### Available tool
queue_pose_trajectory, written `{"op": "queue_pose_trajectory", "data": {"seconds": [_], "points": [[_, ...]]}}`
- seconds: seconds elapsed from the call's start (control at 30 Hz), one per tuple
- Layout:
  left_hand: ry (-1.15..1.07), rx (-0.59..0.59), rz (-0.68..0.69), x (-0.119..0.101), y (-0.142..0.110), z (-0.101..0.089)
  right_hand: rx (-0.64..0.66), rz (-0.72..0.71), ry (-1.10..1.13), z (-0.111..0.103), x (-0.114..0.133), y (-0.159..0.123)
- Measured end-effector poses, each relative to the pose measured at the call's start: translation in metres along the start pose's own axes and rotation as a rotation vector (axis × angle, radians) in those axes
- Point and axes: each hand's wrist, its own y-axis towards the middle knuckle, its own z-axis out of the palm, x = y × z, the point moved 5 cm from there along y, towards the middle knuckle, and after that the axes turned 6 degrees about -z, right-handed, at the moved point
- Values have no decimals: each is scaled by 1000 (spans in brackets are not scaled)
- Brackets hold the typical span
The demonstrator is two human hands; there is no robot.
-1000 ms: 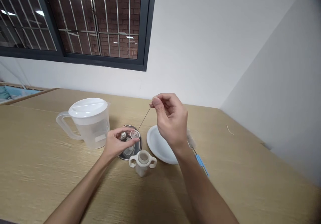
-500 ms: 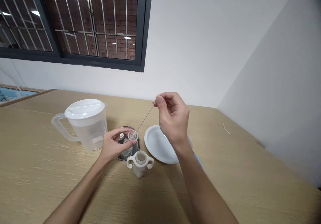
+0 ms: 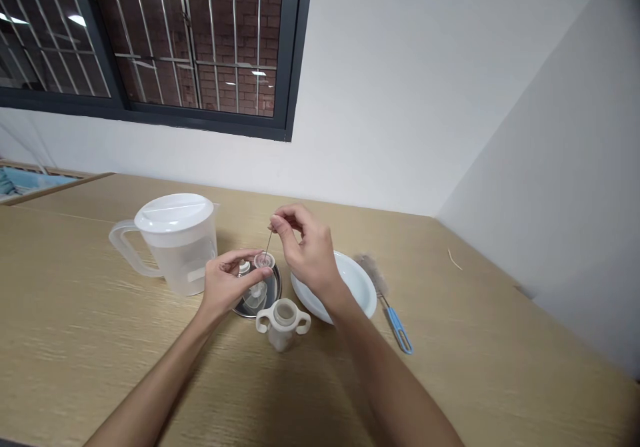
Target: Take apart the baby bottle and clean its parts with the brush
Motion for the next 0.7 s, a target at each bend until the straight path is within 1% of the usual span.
{"op": "queue_pose_trajectory", "data": {"seconds": [0.17,0.3,0.47,0.7], "points": [[-1,-4,-8,0,2,1,82,26,-16,5,-2,0],[-39,-20,-5,1,2,0,113,32,-37,5,-1,0],[-25,-42,-27,6,1,-3,136,68,-39,8,-5,-2],[-174,-85,-32,0,6,-9,276,42,-93,19,-6,-5]]}}
